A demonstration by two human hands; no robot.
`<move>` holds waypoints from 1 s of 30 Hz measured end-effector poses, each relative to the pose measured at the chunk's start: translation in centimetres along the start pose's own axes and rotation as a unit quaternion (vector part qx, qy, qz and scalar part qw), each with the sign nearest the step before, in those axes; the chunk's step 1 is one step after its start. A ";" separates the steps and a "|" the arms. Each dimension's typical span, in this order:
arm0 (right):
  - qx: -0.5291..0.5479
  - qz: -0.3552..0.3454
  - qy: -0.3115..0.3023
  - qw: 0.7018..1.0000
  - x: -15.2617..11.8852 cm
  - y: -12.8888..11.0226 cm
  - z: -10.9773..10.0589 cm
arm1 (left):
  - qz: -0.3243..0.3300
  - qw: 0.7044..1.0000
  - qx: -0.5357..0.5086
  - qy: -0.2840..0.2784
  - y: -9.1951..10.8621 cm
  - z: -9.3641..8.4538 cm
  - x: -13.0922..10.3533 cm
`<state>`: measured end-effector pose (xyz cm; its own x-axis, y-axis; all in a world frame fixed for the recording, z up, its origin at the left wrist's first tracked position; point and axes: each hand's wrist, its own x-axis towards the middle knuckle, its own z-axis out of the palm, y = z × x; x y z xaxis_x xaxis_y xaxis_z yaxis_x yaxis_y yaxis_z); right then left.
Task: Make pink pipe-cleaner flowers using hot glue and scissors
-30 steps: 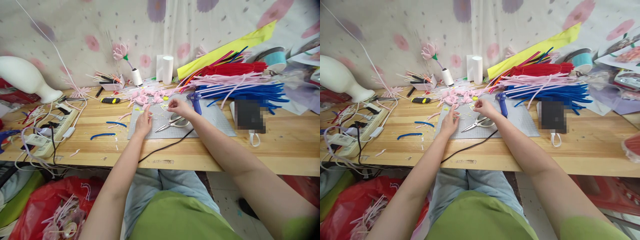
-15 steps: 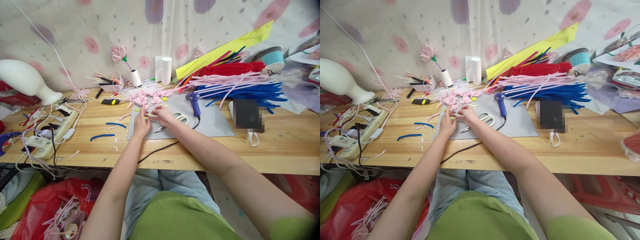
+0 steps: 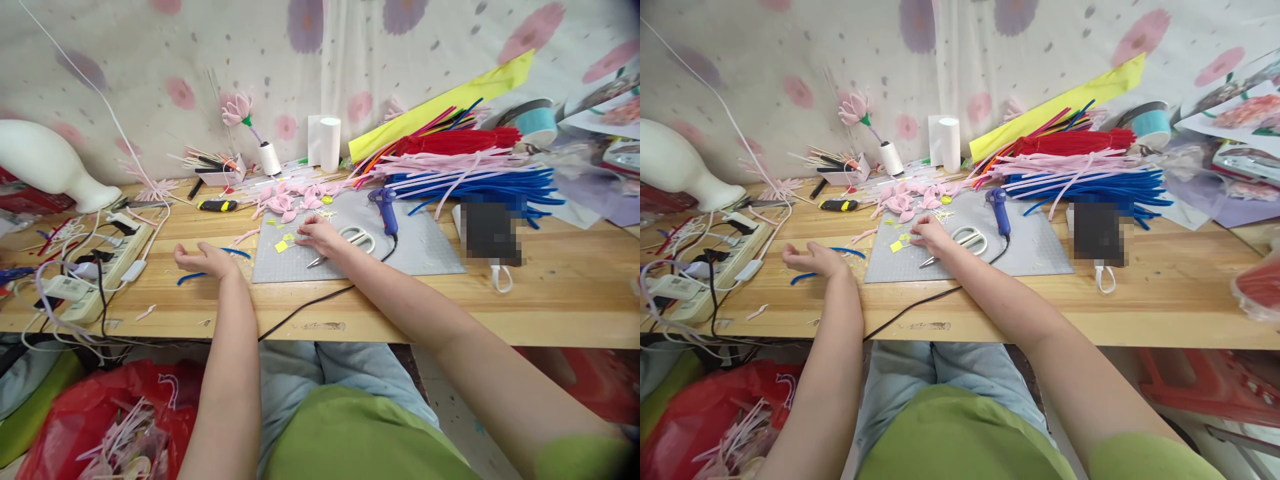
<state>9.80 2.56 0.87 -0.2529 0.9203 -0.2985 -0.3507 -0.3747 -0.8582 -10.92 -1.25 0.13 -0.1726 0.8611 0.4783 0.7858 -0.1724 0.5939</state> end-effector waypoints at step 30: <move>0.040 -0.051 -0.022 0.998 -0.9 -4.0 -4.7 | -0.021 0.998 -0.032 0.040 5.7 5.7 -1.4</move>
<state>15.66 3.75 2.67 -0.2508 0.9488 -0.1921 -0.4463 -0.2894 -0.8468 -2.87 -0.74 -0.86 -0.2539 0.8273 0.5011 0.7377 -0.1694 0.6535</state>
